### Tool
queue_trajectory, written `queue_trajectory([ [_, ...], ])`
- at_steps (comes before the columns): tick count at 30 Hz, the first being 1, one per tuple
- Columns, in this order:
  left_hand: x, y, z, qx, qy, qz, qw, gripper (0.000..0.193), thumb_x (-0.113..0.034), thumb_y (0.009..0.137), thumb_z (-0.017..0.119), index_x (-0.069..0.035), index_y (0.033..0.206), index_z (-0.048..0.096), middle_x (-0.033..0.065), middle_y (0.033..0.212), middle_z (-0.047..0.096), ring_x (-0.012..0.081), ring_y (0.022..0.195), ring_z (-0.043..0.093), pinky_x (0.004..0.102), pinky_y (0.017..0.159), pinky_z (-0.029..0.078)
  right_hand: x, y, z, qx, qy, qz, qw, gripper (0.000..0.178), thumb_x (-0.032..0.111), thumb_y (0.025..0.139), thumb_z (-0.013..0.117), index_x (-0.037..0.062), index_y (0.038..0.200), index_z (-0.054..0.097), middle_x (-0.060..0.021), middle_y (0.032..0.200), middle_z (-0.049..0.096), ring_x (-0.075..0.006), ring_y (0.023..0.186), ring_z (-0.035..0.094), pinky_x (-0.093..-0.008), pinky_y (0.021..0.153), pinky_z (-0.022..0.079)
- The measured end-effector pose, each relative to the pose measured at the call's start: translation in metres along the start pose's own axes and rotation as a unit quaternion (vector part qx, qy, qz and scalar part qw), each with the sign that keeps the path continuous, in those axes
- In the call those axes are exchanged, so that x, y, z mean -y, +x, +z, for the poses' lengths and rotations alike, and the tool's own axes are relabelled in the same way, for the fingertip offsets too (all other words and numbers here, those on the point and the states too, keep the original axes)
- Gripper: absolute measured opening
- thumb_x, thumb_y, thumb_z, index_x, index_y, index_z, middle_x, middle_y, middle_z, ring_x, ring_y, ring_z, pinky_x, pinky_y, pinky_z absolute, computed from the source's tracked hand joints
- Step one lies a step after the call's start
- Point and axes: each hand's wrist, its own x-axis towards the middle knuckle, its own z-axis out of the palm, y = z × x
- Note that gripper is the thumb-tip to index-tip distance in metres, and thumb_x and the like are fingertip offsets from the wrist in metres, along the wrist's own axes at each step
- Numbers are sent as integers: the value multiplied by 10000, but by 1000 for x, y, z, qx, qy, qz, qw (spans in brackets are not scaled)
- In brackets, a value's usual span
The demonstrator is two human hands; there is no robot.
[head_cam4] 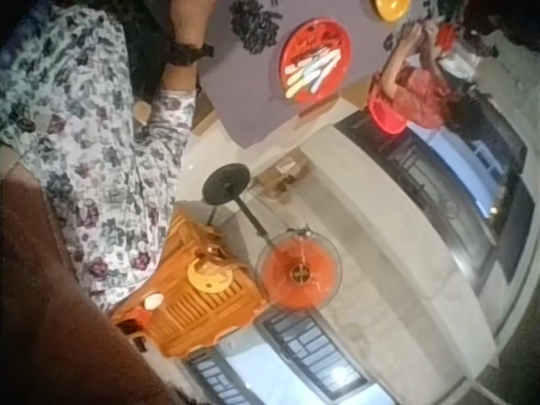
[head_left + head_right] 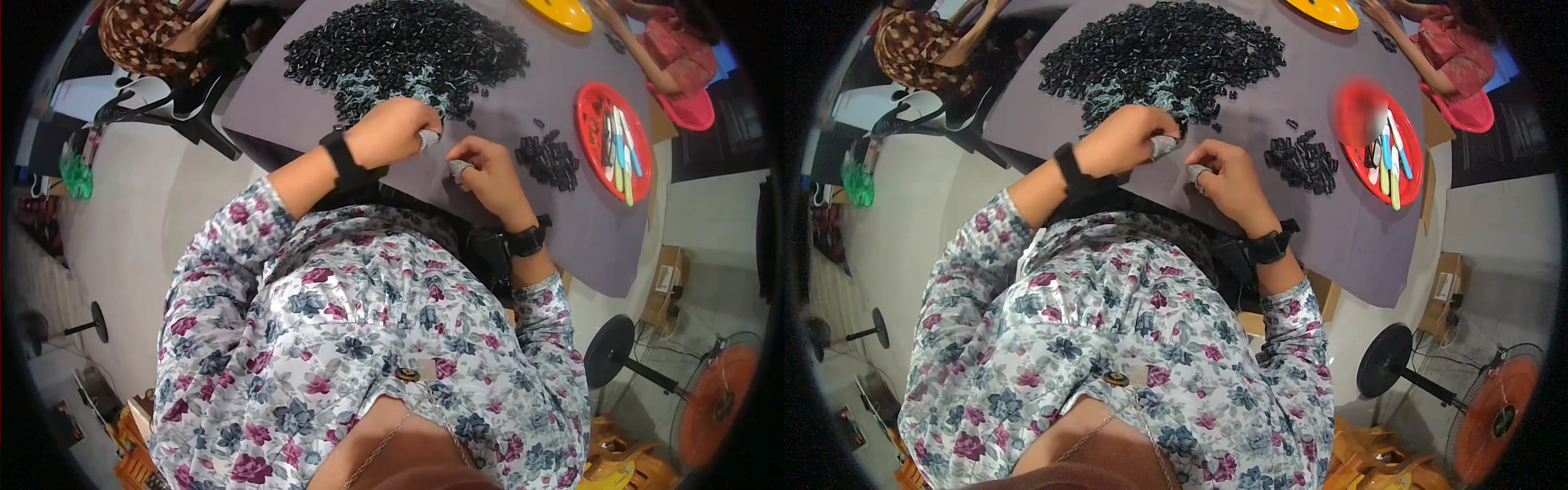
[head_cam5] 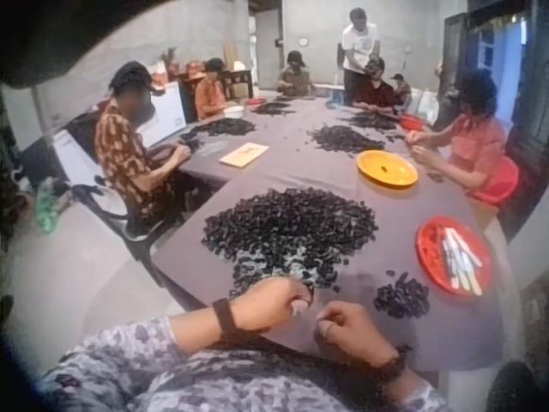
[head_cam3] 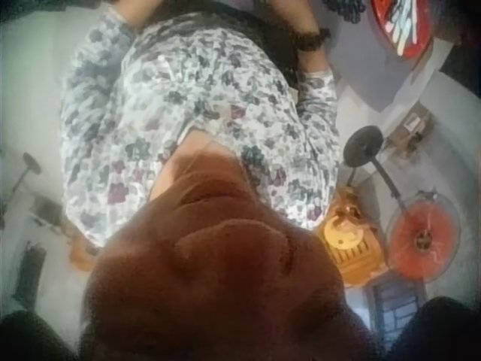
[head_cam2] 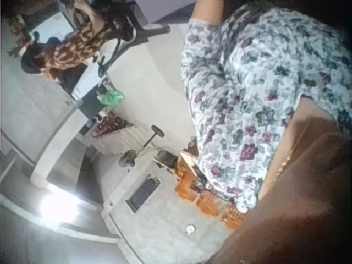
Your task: Assembling small black plastic components by hand at a table.
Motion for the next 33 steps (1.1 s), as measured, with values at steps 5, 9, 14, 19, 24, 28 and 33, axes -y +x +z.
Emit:
queue_trajectory([
  [5,-11,-24,-17,66,-336,-182,922,256,66,887,540,7,1078,699,-23,870,660,49,745,551,211,638,441,15,1,3,-12,130,-35,991,95,-17,898,621,-8,987,653,-11,860,666,-51,699,589,-208,605,473],
  [9,-19,-30,-16,68,-355,-182,915,329,86,881,468,-2,1110,688,-22,890,663,40,761,548,197,641,427,19,6,12,2,124,-53,991,91,-23,902,623,-10,986,656,-15,858,666,-56,693,598,-212,600,482],
  [14,-19,-32,-16,82,-357,-201,908,327,90,876,467,-2,1111,676,-28,888,656,33,753,534,181,649,411,12,8,14,27,139,-39,989,89,-34,901,622,-19,982,655,-23,860,667,-71,680,622,-219,602,498],
  [19,-15,-33,-10,91,-359,-185,910,321,94,876,465,-6,1102,670,-36,877,643,33,742,521,191,654,415,10,6,16,27,152,-22,988,76,-34,898,620,-24,968,649,-25,847,663,-76,679,636,-224,596,508],
  [24,-11,-35,-6,90,-350,-162,918,301,104,870,473,-5,1071,667,-31,852,629,50,734,525,210,655,426,5,8,15,32,147,-11,988,85,-33,890,613,-19,967,648,-27,845,664,-83,684,646,-229,587,513],
  [28,-17,-35,-7,77,-247,-150,954,257,101,873,515,5,1060,662,-10,844,628,76,746,545,236,666,450,0,7,15,15,134,-24,991,96,-35,878,607,-12,962,645,-24,839,661,-84,679,641,-229,578,505],
  [33,-4,-31,-16,-8,-103,-174,979,180,68,848,605,11,1006,673,52,846,666,139,754,607,295,678,497,-6,1,0,-38,48,-15,998,107,-33,855,601,-8,952,640,-7,818,649,-65,663,609,-224,568,476],
])
